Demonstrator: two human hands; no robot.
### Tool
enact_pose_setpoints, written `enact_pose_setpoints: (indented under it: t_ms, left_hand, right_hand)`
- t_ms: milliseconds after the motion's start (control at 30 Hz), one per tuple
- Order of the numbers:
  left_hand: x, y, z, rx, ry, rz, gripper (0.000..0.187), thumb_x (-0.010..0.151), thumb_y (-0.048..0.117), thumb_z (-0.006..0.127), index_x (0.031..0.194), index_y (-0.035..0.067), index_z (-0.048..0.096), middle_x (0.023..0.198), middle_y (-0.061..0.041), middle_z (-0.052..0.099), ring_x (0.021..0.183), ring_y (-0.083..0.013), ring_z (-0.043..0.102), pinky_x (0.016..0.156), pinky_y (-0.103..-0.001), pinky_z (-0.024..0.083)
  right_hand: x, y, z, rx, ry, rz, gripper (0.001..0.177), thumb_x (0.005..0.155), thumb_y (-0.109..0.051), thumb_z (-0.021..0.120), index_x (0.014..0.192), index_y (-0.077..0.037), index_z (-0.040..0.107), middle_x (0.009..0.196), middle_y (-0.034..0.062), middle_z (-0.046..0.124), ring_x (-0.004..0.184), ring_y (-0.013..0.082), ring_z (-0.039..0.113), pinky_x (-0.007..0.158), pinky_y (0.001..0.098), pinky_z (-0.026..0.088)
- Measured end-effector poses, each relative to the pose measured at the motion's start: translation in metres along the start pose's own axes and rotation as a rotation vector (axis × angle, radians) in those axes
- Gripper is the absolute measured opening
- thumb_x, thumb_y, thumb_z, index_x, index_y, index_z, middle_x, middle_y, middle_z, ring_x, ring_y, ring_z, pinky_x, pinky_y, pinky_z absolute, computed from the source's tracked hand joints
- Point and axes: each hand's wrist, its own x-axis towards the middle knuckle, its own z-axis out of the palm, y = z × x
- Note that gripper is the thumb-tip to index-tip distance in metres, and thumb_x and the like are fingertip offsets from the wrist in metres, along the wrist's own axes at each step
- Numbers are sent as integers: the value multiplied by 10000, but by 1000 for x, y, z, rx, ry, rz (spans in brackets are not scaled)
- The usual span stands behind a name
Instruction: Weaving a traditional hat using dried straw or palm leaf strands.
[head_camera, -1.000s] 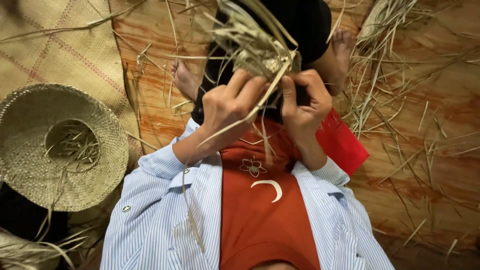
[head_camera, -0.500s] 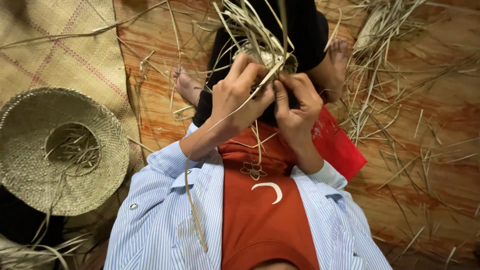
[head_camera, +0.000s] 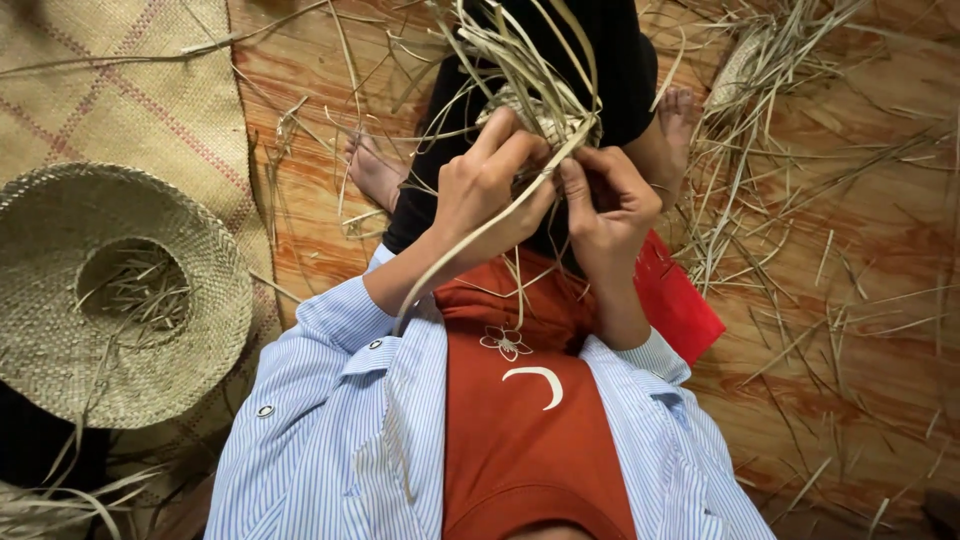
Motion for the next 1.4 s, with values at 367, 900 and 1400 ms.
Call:
enact_pose_setpoints:
  t_ms: [367, 900, 1400]
  left_hand:
    - [5, -6, 7, -122, 25, 70, 147, 647, 112, 592, 758, 129, 496, 746, -22, 399, 507, -398, 531, 515, -432, 478]
    - [-2, -6, -5, 45, -90, 91, 66, 743, 218, 525, 783, 172, 502, 859, -10, 476, 496, -384, 556, 508, -438, 487]
    - [4, -35, 0, -572, 120, 75, 159, 640, 227, 691, 719, 148, 579, 678, -10, 530, 620, -186, 573, 538, -288, 461]
  right_hand:
    - [8, 5, -15, 75, -117, 229, 84, 796, -3, 608, 713, 3, 600, 553, 19, 486, 595, 54, 434, 556, 218, 420]
    - [3, 23, -10, -6, -78, 213, 76, 767, 29, 643, 708, 5, 602, 580, 75, 548, 598, 84, 483, 573, 261, 458]
    - [-12, 6, 4, -136, -1, 58, 92, 725, 28, 688, 703, -5, 606, 551, 93, 542, 529, 126, 522, 545, 259, 446]
